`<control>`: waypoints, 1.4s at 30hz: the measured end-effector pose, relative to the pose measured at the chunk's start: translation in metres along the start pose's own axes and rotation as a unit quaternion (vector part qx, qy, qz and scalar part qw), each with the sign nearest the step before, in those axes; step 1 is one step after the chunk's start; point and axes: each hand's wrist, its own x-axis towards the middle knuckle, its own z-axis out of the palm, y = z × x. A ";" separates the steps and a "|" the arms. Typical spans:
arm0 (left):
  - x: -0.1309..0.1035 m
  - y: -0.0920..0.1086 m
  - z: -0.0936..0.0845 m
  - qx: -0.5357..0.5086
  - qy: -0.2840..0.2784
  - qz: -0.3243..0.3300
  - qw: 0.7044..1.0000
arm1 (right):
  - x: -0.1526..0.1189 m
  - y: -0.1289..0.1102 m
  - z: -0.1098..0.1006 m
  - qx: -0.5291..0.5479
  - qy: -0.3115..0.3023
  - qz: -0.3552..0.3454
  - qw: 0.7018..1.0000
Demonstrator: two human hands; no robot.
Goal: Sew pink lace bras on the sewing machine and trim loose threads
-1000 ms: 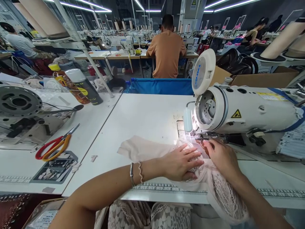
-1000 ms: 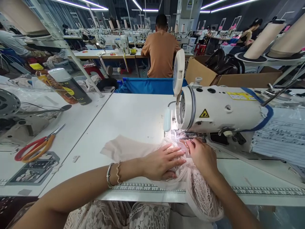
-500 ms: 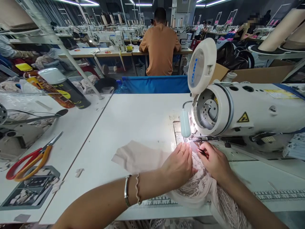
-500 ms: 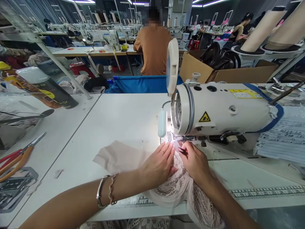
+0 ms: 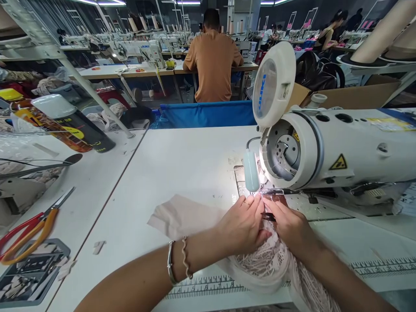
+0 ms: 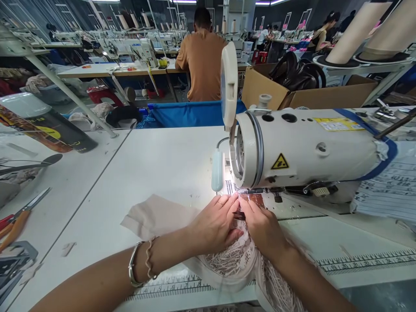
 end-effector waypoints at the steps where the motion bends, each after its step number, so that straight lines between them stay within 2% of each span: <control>1: 0.000 0.000 0.000 -0.001 0.000 -0.001 1.000 | 0.000 0.000 0.000 0.000 -0.005 -0.002 1.000; 12: -0.001 0.000 -0.005 0.037 0.003 -0.020 0.999 | -0.001 0.003 0.004 -0.010 -0.023 0.025 0.999; 21: -0.002 -0.001 -0.004 0.049 -0.019 -0.022 0.998 | -0.001 0.007 0.006 -0.001 -0.032 0.024 0.999; 24: -0.002 -0.003 -0.003 0.053 -0.010 -0.026 0.998 | 0.001 0.008 0.006 0.001 -0.048 0.048 0.998; 26: -0.001 -0.003 -0.004 0.066 0.003 -0.009 0.998 | 0.001 0.009 0.004 0.006 -0.084 0.091 0.992; 29: -0.001 0.003 -0.005 0.078 0.003 0.073 0.994 | -0.002 0.013 0.000 0.029 -0.111 0.137 0.984; 31: -0.002 0.008 -0.007 0.068 -0.011 0.091 0.994 | -0.004 0.015 -0.004 0.061 -0.103 0.122 0.985; 35: -0.003 0.010 -0.009 0.025 -0.038 0.045 0.998 | -0.007 0.019 -0.007 0.099 -0.104 0.077 0.987; 42: 0.001 -0.014 -0.015 -0.043 -0.061 0.052 0.996 | 0.005 0.018 -0.001 0.033 -0.104 0.055 0.993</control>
